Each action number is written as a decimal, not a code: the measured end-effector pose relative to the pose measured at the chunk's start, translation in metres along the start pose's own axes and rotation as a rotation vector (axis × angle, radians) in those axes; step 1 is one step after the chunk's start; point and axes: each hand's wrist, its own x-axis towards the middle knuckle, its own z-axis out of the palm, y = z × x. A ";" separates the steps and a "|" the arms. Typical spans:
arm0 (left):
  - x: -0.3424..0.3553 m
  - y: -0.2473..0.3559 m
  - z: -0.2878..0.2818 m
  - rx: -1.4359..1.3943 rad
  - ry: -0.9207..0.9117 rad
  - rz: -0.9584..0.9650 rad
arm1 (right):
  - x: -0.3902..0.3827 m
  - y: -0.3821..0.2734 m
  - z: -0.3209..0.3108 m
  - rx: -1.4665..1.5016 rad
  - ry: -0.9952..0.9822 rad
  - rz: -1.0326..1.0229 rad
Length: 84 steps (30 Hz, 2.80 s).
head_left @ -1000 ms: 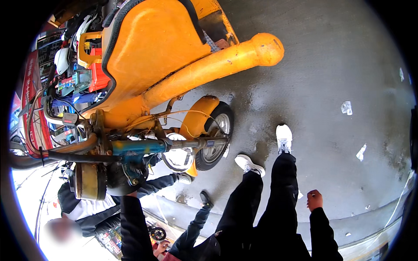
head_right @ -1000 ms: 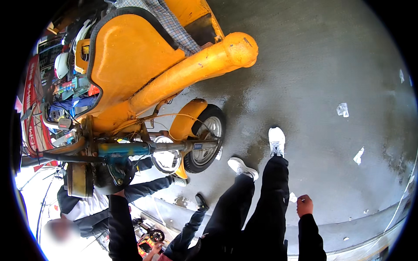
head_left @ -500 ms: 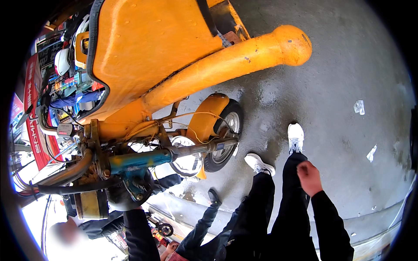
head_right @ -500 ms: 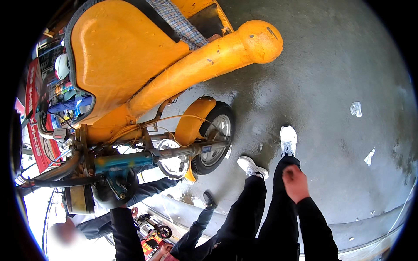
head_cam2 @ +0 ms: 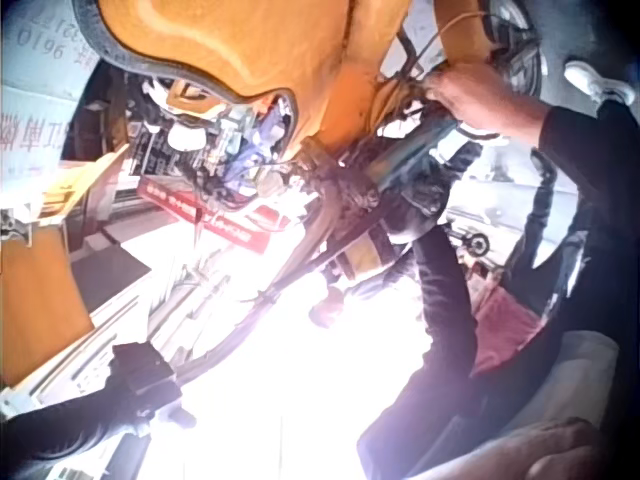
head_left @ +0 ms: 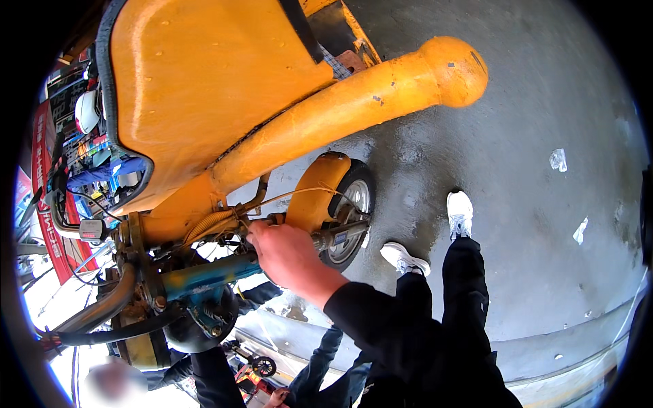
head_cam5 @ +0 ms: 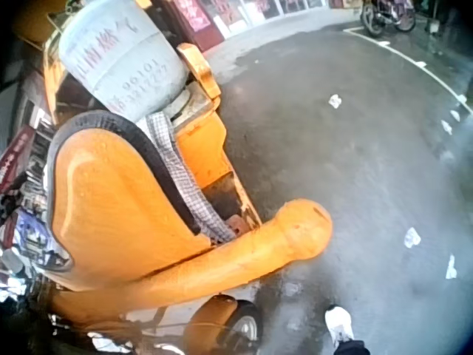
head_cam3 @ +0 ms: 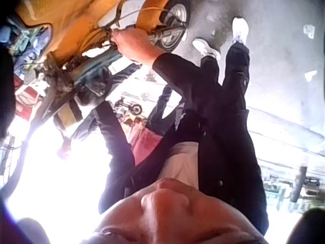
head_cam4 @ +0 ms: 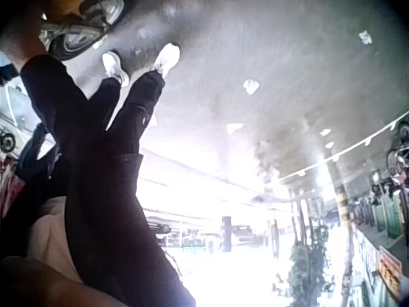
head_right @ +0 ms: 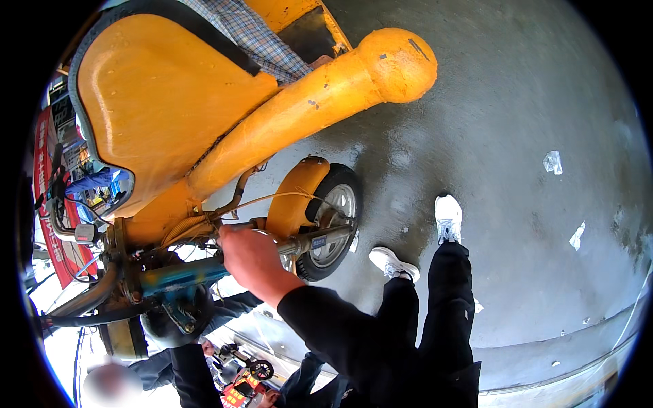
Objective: The person works on the exposed wiring of a yellow three-wheeled vehicle, stripping and twisting wires near the handlebar and headlight area. The person repeatedly adjusts and repositions wire bundles while another person stands nearby.
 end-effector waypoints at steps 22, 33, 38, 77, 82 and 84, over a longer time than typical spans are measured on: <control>0.002 0.006 -0.004 0.113 0.034 0.000 | 0.007 0.037 0.008 0.297 -0.003 0.211; -0.001 0.010 0.003 0.119 0.058 -0.012 | 0.011 0.030 -0.025 0.333 -0.119 0.231; -0.012 0.013 0.000 0.118 0.100 -0.019 | 0.016 0.030 -0.017 0.000 -0.045 0.027; -0.043 -0.002 0.302 -0.540 0.194 -0.742 | 0.043 0.019 -0.047 0.130 0.125 0.025; -0.033 0.006 0.313 -0.535 0.408 -0.656 | 0.043 0.020 -0.047 0.114 0.075 0.022; -0.033 0.007 0.315 -0.393 0.428 -0.566 | 0.044 0.021 -0.046 0.110 0.068 0.011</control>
